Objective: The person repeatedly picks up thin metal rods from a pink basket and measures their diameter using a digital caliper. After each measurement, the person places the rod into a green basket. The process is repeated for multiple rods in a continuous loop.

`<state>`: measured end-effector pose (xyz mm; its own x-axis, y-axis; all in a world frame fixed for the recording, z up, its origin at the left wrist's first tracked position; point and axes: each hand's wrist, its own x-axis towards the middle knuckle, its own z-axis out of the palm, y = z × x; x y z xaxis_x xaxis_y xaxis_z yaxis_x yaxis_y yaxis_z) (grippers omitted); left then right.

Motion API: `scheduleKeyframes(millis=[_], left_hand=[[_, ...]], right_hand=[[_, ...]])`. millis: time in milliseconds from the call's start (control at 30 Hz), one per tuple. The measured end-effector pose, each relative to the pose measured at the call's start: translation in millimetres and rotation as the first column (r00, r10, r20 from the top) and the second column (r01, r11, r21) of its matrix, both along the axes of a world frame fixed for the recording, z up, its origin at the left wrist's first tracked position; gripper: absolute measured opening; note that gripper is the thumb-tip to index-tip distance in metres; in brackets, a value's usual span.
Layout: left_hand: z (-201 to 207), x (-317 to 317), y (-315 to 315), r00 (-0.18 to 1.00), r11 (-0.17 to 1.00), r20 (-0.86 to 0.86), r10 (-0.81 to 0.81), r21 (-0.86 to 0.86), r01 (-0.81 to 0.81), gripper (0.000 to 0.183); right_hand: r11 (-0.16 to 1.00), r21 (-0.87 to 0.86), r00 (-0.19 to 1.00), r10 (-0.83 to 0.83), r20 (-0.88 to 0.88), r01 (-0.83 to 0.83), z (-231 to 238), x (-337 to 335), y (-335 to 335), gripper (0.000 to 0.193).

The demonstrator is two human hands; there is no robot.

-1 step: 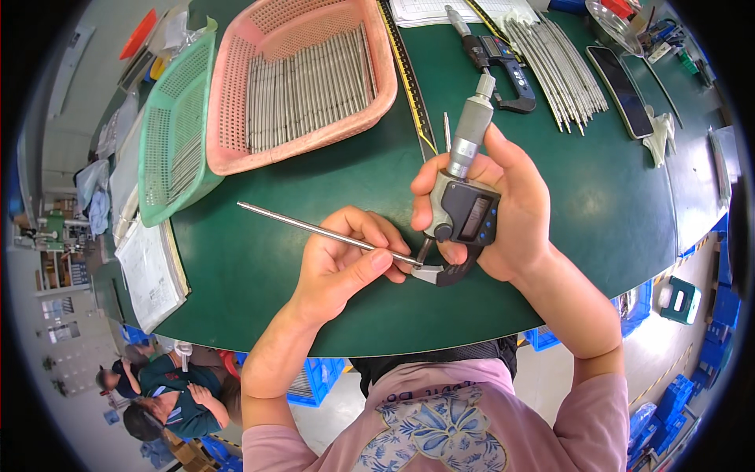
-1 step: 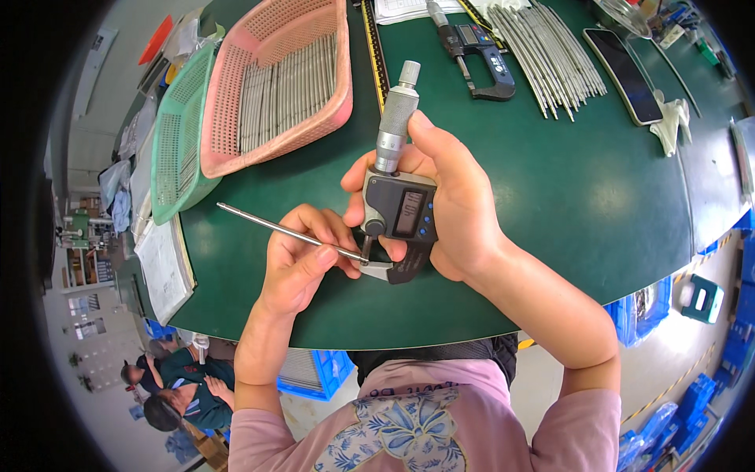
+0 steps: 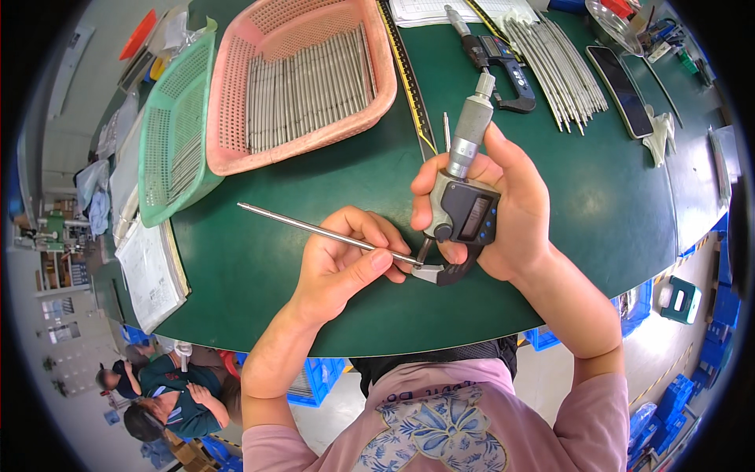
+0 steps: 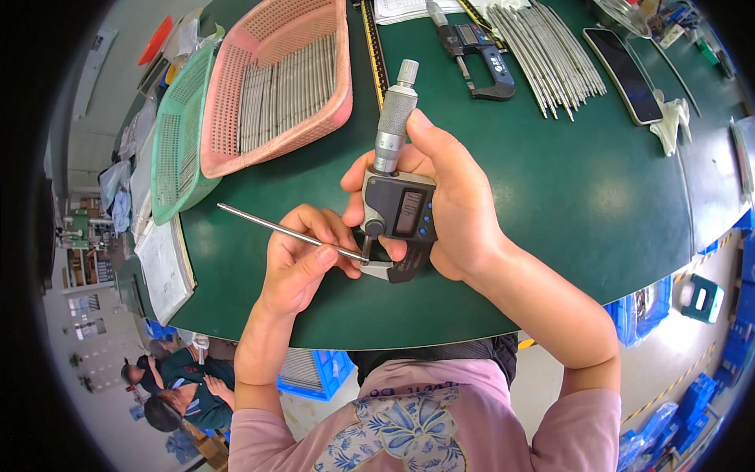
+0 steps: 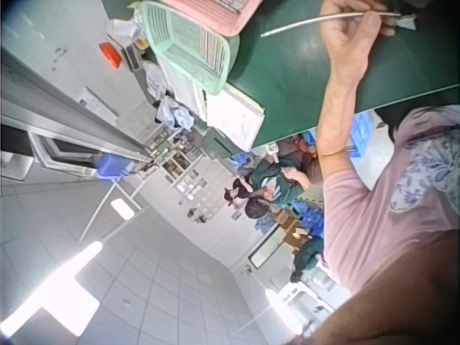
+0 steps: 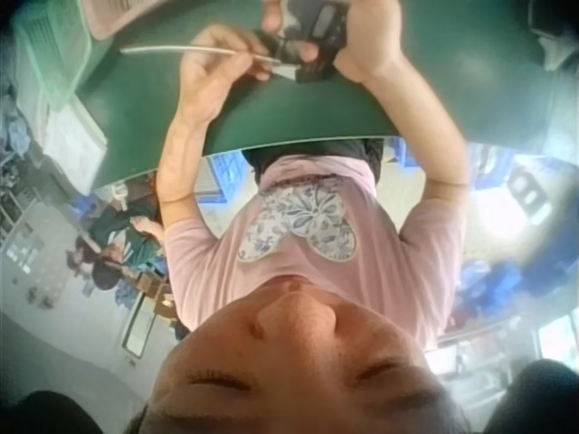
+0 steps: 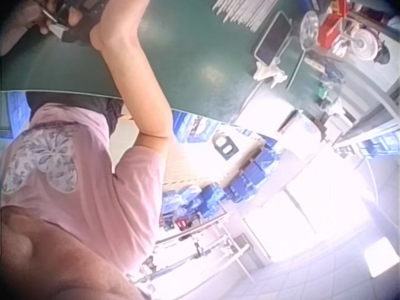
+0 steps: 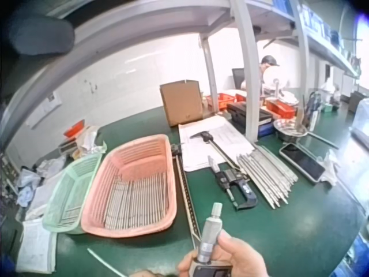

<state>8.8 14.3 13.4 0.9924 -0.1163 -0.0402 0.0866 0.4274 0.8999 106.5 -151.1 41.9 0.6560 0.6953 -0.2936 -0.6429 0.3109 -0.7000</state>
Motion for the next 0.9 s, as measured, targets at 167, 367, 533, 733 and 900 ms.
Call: scheduleKeyframes(millis=[167,367,533,733,900], left_hand=[[4.0,0.4,-4.2,0.998,0.999,-0.058,0.03,0.033,-0.029,0.014],[-0.5,-0.5,-3.4,0.988,0.998,-0.149,0.043,0.05,-0.036,0.015],[-2.3,-0.3,-3.8,0.987,0.996,-0.148,0.066,0.063,-0.057,0.015],[-1.1,-0.3,-3.1,0.99,0.999,-0.136,0.046,0.021,-0.043,0.015],[0.5,-0.5,-2.6,0.997,0.999,-0.077,0.009,-0.032,-0.012,0.015]], right_hand=[[1.0,0.007,0.999,0.002,0.042,-0.003,1.2,0.1,-3.0,0.065],[0.999,0.032,0.999,0.014,0.034,-0.015,-0.1,-1.1,-4.1,0.062],[0.999,-0.049,0.993,-0.01,0.119,0.016,-0.3,-1.7,-1.5,0.063],[0.997,-0.082,0.999,-0.007,0.046,0.011,0.6,0.0,0.2,0.063],[0.999,-0.042,0.999,0.011,-0.04,-0.013,-2.0,2.3,0.0,0.062]])
